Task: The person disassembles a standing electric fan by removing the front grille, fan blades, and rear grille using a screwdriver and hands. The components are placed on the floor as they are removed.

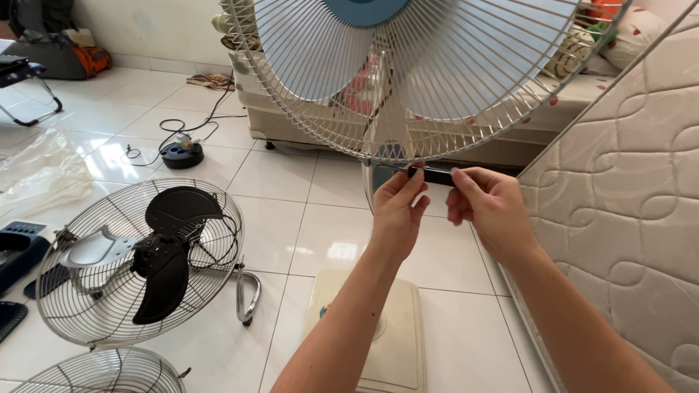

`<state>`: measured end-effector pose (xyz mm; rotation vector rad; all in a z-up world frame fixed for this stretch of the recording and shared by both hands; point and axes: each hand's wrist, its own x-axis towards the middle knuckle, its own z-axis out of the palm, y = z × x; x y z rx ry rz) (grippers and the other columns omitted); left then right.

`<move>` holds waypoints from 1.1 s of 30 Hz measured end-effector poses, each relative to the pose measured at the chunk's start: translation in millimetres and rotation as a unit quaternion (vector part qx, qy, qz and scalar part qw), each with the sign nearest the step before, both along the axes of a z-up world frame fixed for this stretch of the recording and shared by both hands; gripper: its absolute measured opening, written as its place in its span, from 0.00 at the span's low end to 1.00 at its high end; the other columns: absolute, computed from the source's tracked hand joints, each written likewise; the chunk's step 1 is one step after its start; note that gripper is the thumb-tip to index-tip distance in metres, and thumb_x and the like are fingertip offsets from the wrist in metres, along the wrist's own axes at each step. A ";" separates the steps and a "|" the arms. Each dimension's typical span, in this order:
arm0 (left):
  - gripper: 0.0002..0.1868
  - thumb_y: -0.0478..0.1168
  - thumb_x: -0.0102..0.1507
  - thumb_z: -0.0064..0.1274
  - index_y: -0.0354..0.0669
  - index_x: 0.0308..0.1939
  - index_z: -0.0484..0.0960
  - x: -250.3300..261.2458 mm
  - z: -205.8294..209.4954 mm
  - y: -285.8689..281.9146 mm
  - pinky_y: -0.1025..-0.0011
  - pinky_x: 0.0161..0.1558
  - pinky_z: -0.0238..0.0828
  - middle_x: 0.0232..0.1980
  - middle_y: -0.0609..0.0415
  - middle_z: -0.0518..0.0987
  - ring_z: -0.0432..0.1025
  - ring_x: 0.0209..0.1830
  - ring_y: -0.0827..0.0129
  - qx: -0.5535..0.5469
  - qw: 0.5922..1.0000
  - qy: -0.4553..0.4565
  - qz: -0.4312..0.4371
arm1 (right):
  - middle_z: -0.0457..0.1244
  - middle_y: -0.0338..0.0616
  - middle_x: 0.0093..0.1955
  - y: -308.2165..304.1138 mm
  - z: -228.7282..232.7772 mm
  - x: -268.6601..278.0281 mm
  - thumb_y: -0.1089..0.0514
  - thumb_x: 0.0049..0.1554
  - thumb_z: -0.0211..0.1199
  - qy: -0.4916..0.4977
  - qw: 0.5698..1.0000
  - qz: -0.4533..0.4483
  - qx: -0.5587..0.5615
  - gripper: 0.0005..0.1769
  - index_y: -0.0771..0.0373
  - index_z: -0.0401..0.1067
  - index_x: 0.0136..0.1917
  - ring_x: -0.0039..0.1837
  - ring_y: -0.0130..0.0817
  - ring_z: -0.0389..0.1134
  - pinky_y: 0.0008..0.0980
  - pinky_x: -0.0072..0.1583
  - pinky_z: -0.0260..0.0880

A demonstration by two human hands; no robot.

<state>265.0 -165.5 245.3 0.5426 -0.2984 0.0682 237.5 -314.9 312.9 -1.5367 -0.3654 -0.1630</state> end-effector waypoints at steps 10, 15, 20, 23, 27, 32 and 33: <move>0.11 0.45 0.65 0.60 0.41 0.40 0.85 -16.2 18.7 -2.4 0.78 0.40 0.70 0.38 0.59 0.83 0.72 0.35 0.78 0.058 0.997 0.049 0.015 | 0.69 0.44 0.42 1.2 8.2 -6.9 0.66 0.61 0.62 -0.192 0.967 -0.034 -0.165 0.12 0.70 0.75 0.59 0.43 0.25 0.70 0.26 0.46 0.73; 0.08 0.43 0.64 0.62 0.43 0.38 0.84 -15.9 22.5 -7.2 0.79 0.38 0.71 0.36 0.61 0.81 0.71 0.33 0.79 0.035 0.998 0.054 0.020 | 0.69 0.44 0.49 0.9 4.0 -10.4 0.69 0.61 0.64 -0.262 0.946 -0.057 -0.184 0.12 0.70 0.70 0.59 0.51 0.23 0.70 0.26 0.53 0.73; 0.07 0.41 0.65 0.63 0.42 0.38 0.84 -10.5 15.4 -4.7 0.79 0.39 0.72 0.35 0.61 0.79 0.72 0.34 0.79 0.009 0.998 0.053 0.011 | 0.71 0.44 0.51 -1.0 2.7 -11.8 0.69 0.60 0.67 -0.280 0.936 -0.078 -0.197 0.16 0.69 0.64 0.58 0.54 0.22 0.71 0.25 0.56 0.75; 0.04 0.38 0.64 0.62 0.42 0.42 0.85 -6.1 8.8 -5.4 0.79 0.40 0.72 0.36 0.62 0.80 0.73 0.35 0.79 -0.012 0.999 0.040 0.007 | 0.71 0.45 0.50 -4.0 4.7 -13.2 0.68 0.58 0.68 -0.249 0.948 -0.069 -0.184 0.18 0.69 0.65 0.59 0.52 0.24 0.71 0.25 0.53 0.74; 0.07 0.36 0.65 0.60 0.41 0.47 0.85 -2.2 3.8 -6.7 0.80 0.42 0.71 0.38 0.62 0.80 0.72 0.37 0.79 -0.034 0.999 0.005 -0.001 | 0.70 0.49 0.42 -9.9 15.0 -12.0 0.57 0.63 0.61 -0.052 0.994 -0.011 -0.098 0.14 0.72 0.70 0.54 0.42 0.31 0.73 0.30 0.46 0.77; 0.09 0.39 0.65 0.57 0.46 0.49 0.84 -10.1 2.7 -7.7 0.79 0.47 0.71 0.46 0.64 0.82 0.74 0.45 0.81 -0.031 0.999 -0.013 0.007 | 0.69 0.50 0.38 -9.2 20.8 -11.6 0.56 0.66 0.57 0.007 0.995 0.011 -0.096 0.17 0.75 0.75 0.53 0.38 0.34 0.72 0.32 0.43 0.76; 0.09 0.40 0.64 0.56 0.48 0.49 0.83 -13.0 3.4 -7.6 0.79 0.47 0.71 0.47 0.64 0.83 0.75 0.47 0.81 -0.027 1.000 0.003 0.010 | 0.69 0.50 0.39 -8.1 21.8 -11.4 0.58 0.65 0.58 -0.004 0.995 0.010 -0.099 0.15 0.76 0.75 0.53 0.38 0.34 0.73 0.32 0.43 0.77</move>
